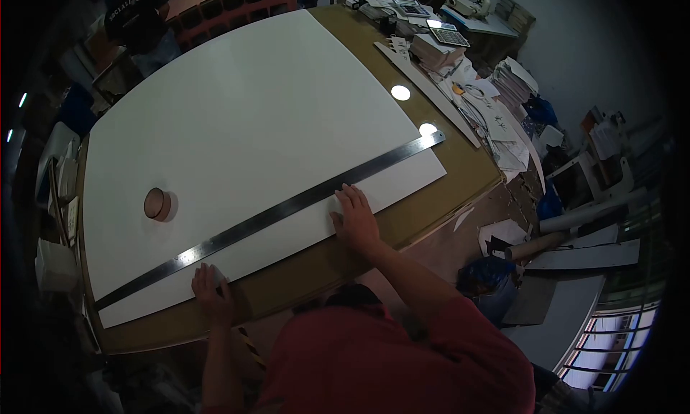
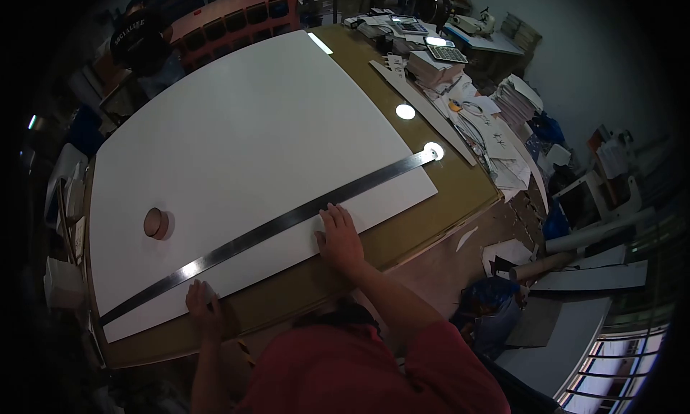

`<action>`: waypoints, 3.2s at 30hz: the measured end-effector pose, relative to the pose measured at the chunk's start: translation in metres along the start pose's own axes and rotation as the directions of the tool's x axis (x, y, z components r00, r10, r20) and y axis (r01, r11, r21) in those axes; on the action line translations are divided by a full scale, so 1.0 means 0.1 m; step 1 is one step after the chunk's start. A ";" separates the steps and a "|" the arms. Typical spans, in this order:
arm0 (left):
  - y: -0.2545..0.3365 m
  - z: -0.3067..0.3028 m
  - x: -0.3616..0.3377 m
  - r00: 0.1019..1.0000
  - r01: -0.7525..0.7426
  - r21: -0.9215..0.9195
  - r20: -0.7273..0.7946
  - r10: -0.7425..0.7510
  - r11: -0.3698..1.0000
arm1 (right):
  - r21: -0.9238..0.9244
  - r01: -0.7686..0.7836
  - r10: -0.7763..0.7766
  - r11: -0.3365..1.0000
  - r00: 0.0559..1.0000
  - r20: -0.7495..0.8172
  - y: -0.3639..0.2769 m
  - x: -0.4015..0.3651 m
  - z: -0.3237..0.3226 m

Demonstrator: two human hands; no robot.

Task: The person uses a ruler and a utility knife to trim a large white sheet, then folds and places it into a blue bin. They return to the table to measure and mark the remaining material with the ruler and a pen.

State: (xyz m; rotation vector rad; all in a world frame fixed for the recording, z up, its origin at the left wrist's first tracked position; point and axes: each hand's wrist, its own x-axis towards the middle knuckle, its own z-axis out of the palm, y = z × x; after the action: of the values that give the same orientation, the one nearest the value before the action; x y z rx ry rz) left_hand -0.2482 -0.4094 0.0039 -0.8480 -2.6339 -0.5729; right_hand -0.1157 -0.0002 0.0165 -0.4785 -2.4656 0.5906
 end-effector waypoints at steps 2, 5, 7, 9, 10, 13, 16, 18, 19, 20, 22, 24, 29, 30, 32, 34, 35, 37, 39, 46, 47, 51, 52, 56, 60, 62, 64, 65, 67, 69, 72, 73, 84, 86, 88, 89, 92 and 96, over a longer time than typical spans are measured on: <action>0.01 -0.01 0.00 1.000 0.010 0.003 0.003 -0.010 1.000 | -0.007 0.000 0.000 1.000 1.000 0.008 -0.01 0.00 -0.01; 0.03 -0.03 0.01 1.000 0.022 0.009 0.013 -0.022 1.000 | -0.017 -0.005 0.005 1.000 1.000 0.020 -0.01 0.00 -0.01; 0.04 -0.04 0.01 0.999 0.027 0.013 0.019 -0.027 1.000 | -0.019 -0.007 0.008 1.000 1.000 0.026 0.00 0.00 -0.01; 0.04 -0.04 0.01 0.999 0.030 0.014 0.022 -0.030 0.999 | -0.024 -0.016 0.017 1.000 0.999 0.037 -0.01 0.01 -0.02; 0.03 -0.03 0.01 0.999 0.029 0.014 0.025 -0.030 0.999 | -0.023 -0.018 0.019 1.000 0.999 0.039 -0.02 0.01 -0.02; -0.01 0.00 0.00 1.000 0.004 -0.001 0.016 -0.004 1.000 | -0.037 -0.012 0.013 0.999 0.999 0.030 0.00 0.01 -0.01; 0.05 -0.04 0.02 1.000 0.010 -0.005 0.028 -0.010 1.000 | -0.030 0.005 -0.005 1.000 1.000 0.001 0.02 0.01 0.01; 0.06 -0.04 0.01 0.999 0.023 0.023 0.029 -0.024 0.999 | -0.002 0.003 -0.003 1.000 1.000 0.013 -0.01 0.02 -0.03; 0.07 -0.04 0.02 0.999 0.018 0.020 0.033 -0.019 1.000 | -0.005 -0.003 0.003 1.000 1.000 0.012 -0.01 0.01 -0.04; 0.07 -0.04 0.01 0.999 0.024 0.018 0.038 -0.025 1.000 | -0.003 -0.007 0.007 1.000 1.000 0.011 -0.01 0.01 -0.03; 0.06 -0.05 0.02 0.999 0.033 0.024 0.038 -0.034 0.999 | 0.008 -0.006 0.006 1.000 1.000 0.010 -0.01 0.02 -0.02; 0.06 -0.04 0.02 0.998 0.036 0.021 0.047 -0.037 0.999 | 0.015 -0.006 0.006 1.000 1.000 0.004 0.00 0.01 -0.02; 0.05 -0.03 0.00 0.999 0.047 0.005 0.015 -0.047 0.999 | 0.010 0.029 -0.029 1.000 1.000 0.010 0.01 0.01 -0.01; 0.05 -0.02 0.00 0.999 0.037 -0.010 0.012 -0.036 0.999 | -0.009 0.022 -0.022 1.000 1.000 0.010 0.01 0.01 -0.01; 0.05 -0.03 0.01 0.999 0.050 -0.019 0.003 -0.050 0.999 | -0.002 0.032 -0.032 0.999 0.999 0.019 0.01 0.00 0.00; 0.07 -0.02 0.00 0.998 0.068 -0.032 -0.006 -0.068 0.997 | 0.002 0.045 -0.045 0.999 0.998 0.033 0.03 0.00 -0.02; 0.08 -0.03 0.01 0.998 0.056 -0.023 -0.002 -0.056 0.998 | 0.007 0.038 -0.038 0.999 0.999 0.033 0.04 0.00 -0.02; 0.10 -0.05 0.05 0.998 0.069 0.006 -0.008 -0.069 0.998 | 0.035 0.052 -0.054 0.998 0.998 0.045 0.05 0.01 -0.01; 0.09 -0.05 0.03 0.999 0.047 -0.009 -0.008 -0.047 0.999 | 0.005 0.041 -0.041 0.999 0.998 0.038 0.05 0.00 0.01; 0.11 -0.07 0.04 0.996 0.072 -0.008 -0.047 -0.072 0.997 | 0.006 0.061 -0.062 0.998 0.995 0.073 0.07 0.00 0.03; 0.12 -0.08 0.04 0.995 0.081 -0.001 -0.055 -0.081 0.997 | 0.014 0.072 -0.073 0.997 0.995 0.075 0.06 0.00 0.02; 0.14 -0.10 0.05 0.995 0.083 -0.016 -0.048 -0.083 0.996 | 0.007 0.071 -0.071 0.997 0.993 0.092 0.06 0.01 0.01; 0.15 -0.11 0.05 0.995 0.086 -0.021 -0.039 -0.087 0.996 | 0.009 0.066 -0.066 0.998 0.993 0.093 0.06 0.01 0.02; 0.17 -0.14 0.06 0.992 0.114 -0.005 -0.045 -0.114 0.993 | 0.028 0.061 -0.064 0.998 0.991 0.114 0.04 0.01 0.01; 0.22 -0.17 0.08 0.992 0.107 -0.031 -0.062 -0.109 0.994 | 0.030 0.058 -0.061 0.998 0.989 0.133 0.08 0.00 -0.01; 0.22 -0.20 0.07 0.989 0.128 -0.016 -0.071 -0.129 0.992 | 0.055 0.080 -0.087 0.995 0.985 0.151 0.11 0.01 0.02; 0.23 -0.19 0.07 0.991 0.119 -0.036 -0.065 -0.121 0.992 | 0.024 0.107 -0.110 0.994 0.981 0.159 0.13 0.00 0.01; 0.22 -0.19 0.06 0.987 0.140 -0.019 -0.075 -0.141 0.990 | 0.044 0.126 -0.132 0.991 0.977 0.168 0.11 0.01 0.00; 0.23 -0.18 0.06 0.989 0.130 -0.043 -0.062 -0.133 0.991 | 0.065 0.104 -0.115 0.992 0.973 0.200 0.08 0.02 -0.05; 0.24 -0.18 0.06 0.986 0.152 -0.046 -0.060 -0.155 0.987 | 0.075 0.117 -0.131 0.990 0.965 0.229 0.10 0.02 -0.05; 0.23 -0.17 0.04 0.985 0.157 -0.062 -0.060 -0.160 0.986 | 0.078 0.138 -0.155 0.987 0.950 0.271 0.07 -0.01 -0.02; 0.22 -0.17 0.04 0.987 0.144 -0.074 -0.067 -0.149 0.987 | 0.076 0.154 -0.169 0.985 0.944 0.284 0.04 -0.03 0.00; 0.06 -0.07 -0.04 0.981 0.121 -0.227 -0.120 -0.151 0.966 | -0.202 0.230 -0.135 0.952 0.908 0.396 -0.61 -0.41 0.43; 0.00 -0.04 -0.06 0.979 0.117 -0.306 -0.126 -0.162 0.945 | -0.287 0.239 -0.122 0.928 0.920 0.373 -0.69 -0.42 0.60; -0.05 -0.04 -0.08 0.983 0.094 -0.394 -0.111 -0.148 0.914 | -0.317 0.196 -0.074 0.928 0.931 0.357 -0.79 -0.46 0.70; -0.08 -0.05 -0.10 0.984 0.087 -0.411 -0.109 -0.144 0.907 | -0.335 0.191 -0.064 0.923 0.933 0.354 -0.87 -0.48 0.74; -0.12 -0.12 -0.12 0.994 0.065 -0.468 -0.051 -0.100 0.881 | -0.348 0.140 -0.019 0.927 0.943 0.331 -1.01 -0.56 0.80; -0.23 -0.28 -0.21 0.997 -0.008 -0.472 0.059 0.041 0.881 | -0.349 0.164 -0.067 0.923 0.960 0.273 -1.09 -0.64 0.85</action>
State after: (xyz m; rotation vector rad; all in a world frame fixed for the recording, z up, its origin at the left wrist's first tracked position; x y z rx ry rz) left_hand -0.2412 -0.4499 0.0138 -1.0460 -2.5701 -1.2350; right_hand -0.1377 -0.1466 -0.0204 -0.4135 -2.8468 0.1400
